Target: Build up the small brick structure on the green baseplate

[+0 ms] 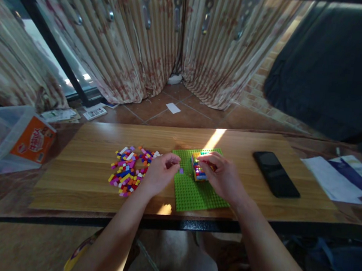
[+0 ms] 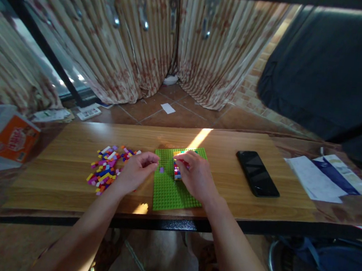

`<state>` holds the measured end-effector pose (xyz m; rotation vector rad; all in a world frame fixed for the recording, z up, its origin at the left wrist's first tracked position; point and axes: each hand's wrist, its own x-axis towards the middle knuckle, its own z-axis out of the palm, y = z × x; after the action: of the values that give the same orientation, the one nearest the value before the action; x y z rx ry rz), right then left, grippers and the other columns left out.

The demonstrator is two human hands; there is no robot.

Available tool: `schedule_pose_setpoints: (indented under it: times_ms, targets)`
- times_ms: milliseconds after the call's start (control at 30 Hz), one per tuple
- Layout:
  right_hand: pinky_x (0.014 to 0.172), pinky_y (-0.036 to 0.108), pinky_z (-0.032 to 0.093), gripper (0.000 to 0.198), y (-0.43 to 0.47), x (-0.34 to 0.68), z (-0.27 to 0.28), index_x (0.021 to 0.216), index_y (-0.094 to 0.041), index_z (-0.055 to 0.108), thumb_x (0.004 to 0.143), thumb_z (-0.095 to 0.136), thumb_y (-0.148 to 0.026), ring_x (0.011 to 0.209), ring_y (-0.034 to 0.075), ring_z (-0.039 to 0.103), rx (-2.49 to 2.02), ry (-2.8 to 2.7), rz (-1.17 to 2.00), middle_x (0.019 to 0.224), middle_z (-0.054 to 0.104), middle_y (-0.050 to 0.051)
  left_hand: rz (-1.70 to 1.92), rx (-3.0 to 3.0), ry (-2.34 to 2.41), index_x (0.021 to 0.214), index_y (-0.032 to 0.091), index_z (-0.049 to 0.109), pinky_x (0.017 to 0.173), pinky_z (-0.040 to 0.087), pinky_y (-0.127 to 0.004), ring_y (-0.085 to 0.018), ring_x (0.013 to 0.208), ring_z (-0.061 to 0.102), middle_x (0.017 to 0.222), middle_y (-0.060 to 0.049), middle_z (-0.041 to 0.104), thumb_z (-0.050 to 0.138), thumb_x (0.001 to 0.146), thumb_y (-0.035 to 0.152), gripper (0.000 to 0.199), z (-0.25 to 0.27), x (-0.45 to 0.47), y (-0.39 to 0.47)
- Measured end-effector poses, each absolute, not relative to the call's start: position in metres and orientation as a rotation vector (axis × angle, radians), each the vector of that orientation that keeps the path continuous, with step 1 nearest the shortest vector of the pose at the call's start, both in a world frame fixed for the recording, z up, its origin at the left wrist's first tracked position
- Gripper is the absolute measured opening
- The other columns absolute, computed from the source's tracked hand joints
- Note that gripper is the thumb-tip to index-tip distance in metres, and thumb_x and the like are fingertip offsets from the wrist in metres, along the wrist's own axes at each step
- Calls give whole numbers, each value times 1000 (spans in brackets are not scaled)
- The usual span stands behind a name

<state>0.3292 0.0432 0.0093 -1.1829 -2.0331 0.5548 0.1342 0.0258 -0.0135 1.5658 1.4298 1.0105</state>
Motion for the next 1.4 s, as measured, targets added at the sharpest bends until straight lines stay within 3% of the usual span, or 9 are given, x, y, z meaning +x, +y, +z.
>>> schedule_pose_setpoints:
  times_ms: [200,333,467,633,800,933,1400]
  targets:
    - [69,29,46,16,42,327,10,87,-22,67,87,51,-24,76,16,61,-1172,-2076,522,84,66,4,701,2058,1669,100,18,62,79,45,-32,-20,87,59,97,-7,62,58,75,13,26,-19,148,18]
    - [69,30,46,17,42,327,10,85,-22,67,88,51,-25,75,17,61,-1185,-2106,509,84,67,4,606,2164,1712,88,18,62,78,44,-31,-20,86,58,90,-7,60,49,82,14,15,-23,152,18]
    - [71,31,47,17,42,326,9,86,-22,67,88,50,-25,78,18,61,-1186,-2127,494,86,67,5,640,2134,1705,81,17,62,76,44,-31,-19,83,57,85,-7,60,46,83,13,17,-22,152,19]
    - [70,32,48,17,41,324,9,85,-23,68,87,51,-25,78,18,62,-1177,-2114,505,88,68,4,893,1848,1629,80,18,64,75,44,-31,-17,78,58,81,-5,64,50,80,14,15,-17,153,19]
    - [73,35,50,14,40,321,8,88,-25,69,84,55,-25,80,19,63,-1178,-2084,584,92,69,4,1118,1130,1280,81,16,66,59,42,-24,-11,61,54,66,0,61,59,75,20,10,-10,151,20]
    - [76,36,51,15,39,318,8,92,-25,70,81,61,-28,82,19,63,-1128,-2043,653,95,69,4,1156,733,1036,84,14,67,59,41,-20,-7,60,54,69,0,62,69,68,22,18,-3,148,17]
    - [77,36,51,18,36,312,13,98,-29,71,85,59,-30,83,17,62,-945,-2078,764,89,68,2,1123,581,918,87,12,66,55,39,-17,-4,54,53,63,1,61,69,71,20,18,0,153,13]
